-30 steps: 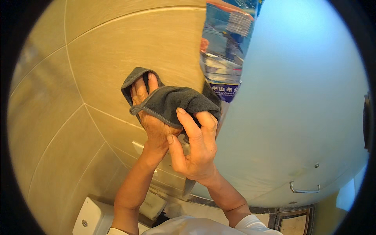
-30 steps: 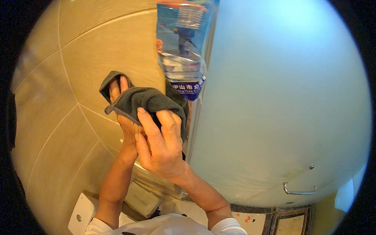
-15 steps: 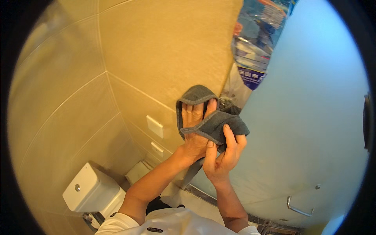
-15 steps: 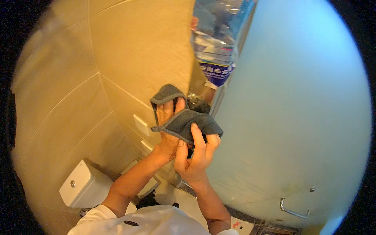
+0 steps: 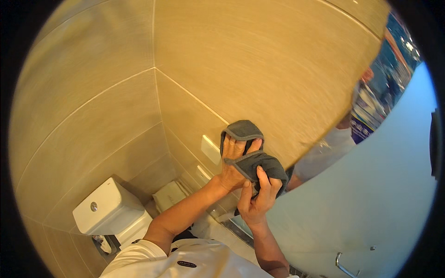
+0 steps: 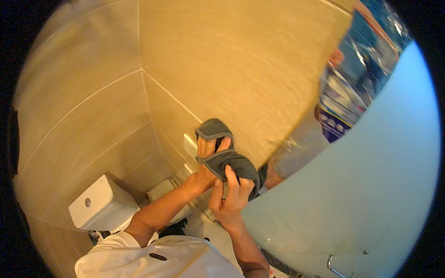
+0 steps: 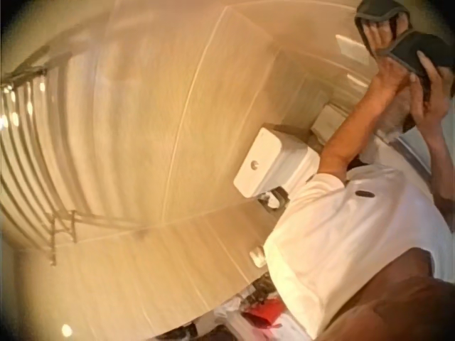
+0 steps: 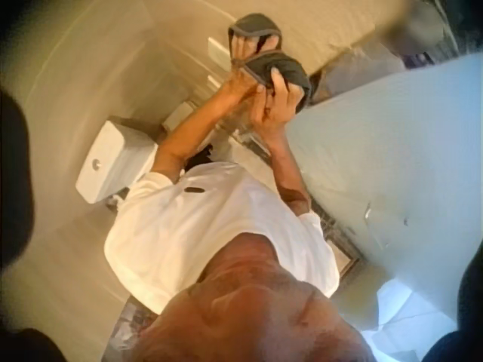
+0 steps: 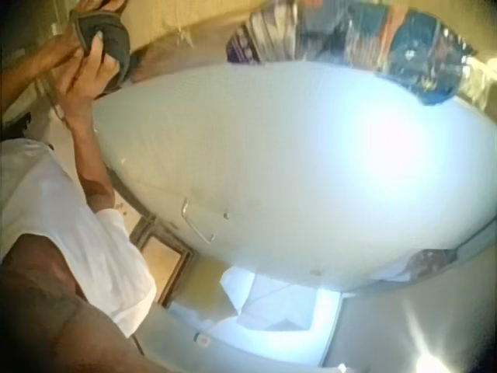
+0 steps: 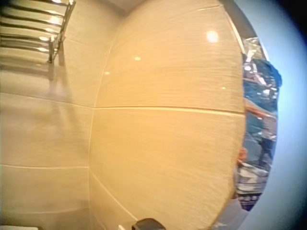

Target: The person retrieves a dark cloth from a red bag, wets it at the sink, and wipes the bathroom walls, toilet tank, and shower door. The person uses the cloth to clean multiple surfaces in the bathroom.

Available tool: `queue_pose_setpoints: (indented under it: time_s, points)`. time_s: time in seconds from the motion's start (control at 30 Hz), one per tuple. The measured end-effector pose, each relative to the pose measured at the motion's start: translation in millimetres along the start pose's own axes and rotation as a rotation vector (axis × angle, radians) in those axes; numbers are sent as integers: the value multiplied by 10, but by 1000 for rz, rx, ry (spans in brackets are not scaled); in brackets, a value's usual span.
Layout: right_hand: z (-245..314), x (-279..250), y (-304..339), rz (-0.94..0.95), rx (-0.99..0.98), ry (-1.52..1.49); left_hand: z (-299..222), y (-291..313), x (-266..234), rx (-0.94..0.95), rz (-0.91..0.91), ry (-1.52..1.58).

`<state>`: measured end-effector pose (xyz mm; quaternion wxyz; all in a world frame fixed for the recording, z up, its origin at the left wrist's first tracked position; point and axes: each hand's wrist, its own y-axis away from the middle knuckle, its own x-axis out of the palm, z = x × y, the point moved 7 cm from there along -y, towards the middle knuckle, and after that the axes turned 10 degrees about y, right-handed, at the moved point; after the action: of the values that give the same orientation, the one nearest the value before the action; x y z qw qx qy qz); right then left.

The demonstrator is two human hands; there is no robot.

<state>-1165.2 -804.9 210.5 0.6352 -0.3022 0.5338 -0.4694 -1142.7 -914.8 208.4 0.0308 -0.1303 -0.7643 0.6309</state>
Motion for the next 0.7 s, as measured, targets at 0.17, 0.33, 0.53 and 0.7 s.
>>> queue_pose_setpoints:
  time_s: [0.17,0.33,0.53,0.7]
  points:
    - [214,471,-254,76,-34,-61,525,-79,-334,-65,-20,7]
    - [436,1024,-492,134,-93,-132,1114,-134,-666,-93,-50,-76]
    - [775,1725,-850,283,-134,-187,1959,-197,-1151,-253,-139,-177]
    - [922,2264,-966,291,-157,-227,2457,-242,-1455,-327,-72,-188]
